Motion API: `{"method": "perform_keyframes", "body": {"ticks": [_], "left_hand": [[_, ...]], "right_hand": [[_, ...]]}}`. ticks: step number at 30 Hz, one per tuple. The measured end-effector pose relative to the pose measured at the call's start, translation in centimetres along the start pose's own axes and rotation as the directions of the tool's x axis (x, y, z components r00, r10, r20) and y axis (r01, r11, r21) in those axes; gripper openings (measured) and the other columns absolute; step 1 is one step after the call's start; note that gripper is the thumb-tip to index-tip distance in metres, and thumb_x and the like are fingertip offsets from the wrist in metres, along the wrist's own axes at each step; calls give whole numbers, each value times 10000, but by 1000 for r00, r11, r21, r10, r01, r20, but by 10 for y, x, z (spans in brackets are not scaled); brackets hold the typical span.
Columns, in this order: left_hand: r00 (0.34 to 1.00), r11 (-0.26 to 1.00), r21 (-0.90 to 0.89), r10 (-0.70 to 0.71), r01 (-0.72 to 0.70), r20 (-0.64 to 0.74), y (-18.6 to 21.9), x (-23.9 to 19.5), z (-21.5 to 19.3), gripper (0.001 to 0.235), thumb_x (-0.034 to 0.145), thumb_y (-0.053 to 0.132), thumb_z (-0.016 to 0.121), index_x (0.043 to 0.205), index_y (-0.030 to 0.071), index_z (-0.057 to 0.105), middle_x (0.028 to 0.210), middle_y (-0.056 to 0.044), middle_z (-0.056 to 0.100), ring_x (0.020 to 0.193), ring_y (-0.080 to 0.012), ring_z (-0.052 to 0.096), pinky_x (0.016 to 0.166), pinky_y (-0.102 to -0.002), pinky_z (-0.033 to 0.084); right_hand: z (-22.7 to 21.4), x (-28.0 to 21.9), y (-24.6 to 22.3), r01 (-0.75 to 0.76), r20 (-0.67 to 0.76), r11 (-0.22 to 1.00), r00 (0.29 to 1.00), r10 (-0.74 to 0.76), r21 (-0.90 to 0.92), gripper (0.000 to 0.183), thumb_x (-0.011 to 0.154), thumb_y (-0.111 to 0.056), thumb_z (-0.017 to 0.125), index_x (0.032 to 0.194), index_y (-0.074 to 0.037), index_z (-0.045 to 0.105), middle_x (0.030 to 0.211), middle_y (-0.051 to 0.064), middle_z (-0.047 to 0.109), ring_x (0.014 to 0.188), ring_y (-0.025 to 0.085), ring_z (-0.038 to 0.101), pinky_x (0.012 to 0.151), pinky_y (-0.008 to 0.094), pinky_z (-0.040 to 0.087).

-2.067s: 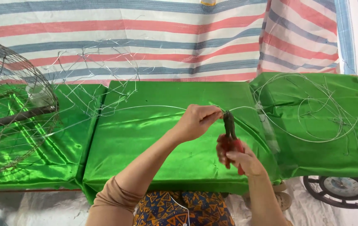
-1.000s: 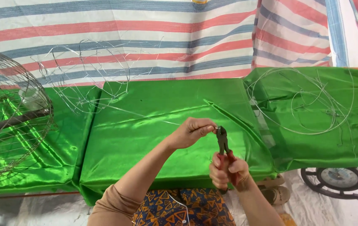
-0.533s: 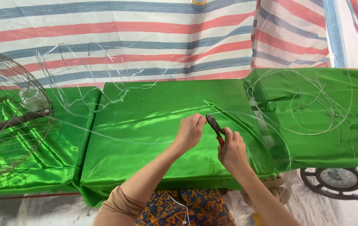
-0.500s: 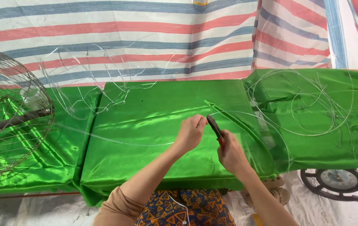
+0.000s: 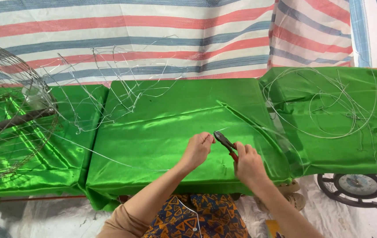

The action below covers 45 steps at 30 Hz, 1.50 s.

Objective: Connecting metal wire rings and strands to assemble a wire mesh structure, possibly a cage.

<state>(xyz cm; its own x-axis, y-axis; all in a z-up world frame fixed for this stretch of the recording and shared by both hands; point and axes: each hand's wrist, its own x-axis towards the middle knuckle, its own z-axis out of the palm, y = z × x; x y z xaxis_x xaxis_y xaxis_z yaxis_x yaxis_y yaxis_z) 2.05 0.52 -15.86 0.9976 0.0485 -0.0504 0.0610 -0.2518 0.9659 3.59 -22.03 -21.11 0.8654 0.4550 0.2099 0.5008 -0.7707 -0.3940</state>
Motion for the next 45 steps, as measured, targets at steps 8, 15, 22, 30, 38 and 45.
{"method": "perform_keyframes", "body": {"ticks": [8,15,22,30,38,45], "left_hand": [[998,962,-271,-26,38,50,-7,9,3,289,1063,219,474,950,97,710,462,24,406,361,-78,396,386,-207,302],[856,855,-457,414,-247,310,18,-28,-18,189,1095,174,524,1008,77,660,668,70,420,584,-55,370,535,-226,325],[990,998,-14,60,-58,126,10,-15,-22,257,1052,198,493,940,89,698,492,-22,495,480,-133,463,500,-278,406],[981,970,-161,-191,182,-41,-28,-4,3,271,1028,237,476,974,94,699,465,-2,453,387,-126,461,404,-250,361],[861,880,-393,400,-266,315,-3,-29,-16,254,1129,172,433,1023,108,655,573,44,413,575,-52,369,589,-186,349],[967,986,-96,156,-139,203,22,-33,-26,263,1092,218,494,938,81,657,500,-14,453,480,-115,400,498,-250,397]], "right_hand": [[-6,-2,-7,-326,351,846,919,179,422,477,832,-205,604,1301,-251,528,748,65,568,688,279,637,657,435,489],[-13,-16,-20,-702,117,-434,589,-800,565,349,884,-68,536,1227,-2,529,884,55,538,705,147,499,591,288,457],[-16,0,-10,-189,380,734,919,-101,653,364,795,-107,649,1149,-88,566,851,138,631,734,317,685,635,437,554],[8,-9,-20,-27,-254,883,962,-105,-469,509,991,-442,504,1367,-99,509,867,63,477,771,308,577,573,484,504],[55,-40,18,-723,219,-500,649,-729,477,568,686,-141,600,1208,-6,421,700,100,364,545,240,405,475,434,429],[-23,-11,-17,-372,405,161,861,-308,914,230,790,-147,640,958,-3,708,562,137,671,478,183,651,426,316,470]]}}
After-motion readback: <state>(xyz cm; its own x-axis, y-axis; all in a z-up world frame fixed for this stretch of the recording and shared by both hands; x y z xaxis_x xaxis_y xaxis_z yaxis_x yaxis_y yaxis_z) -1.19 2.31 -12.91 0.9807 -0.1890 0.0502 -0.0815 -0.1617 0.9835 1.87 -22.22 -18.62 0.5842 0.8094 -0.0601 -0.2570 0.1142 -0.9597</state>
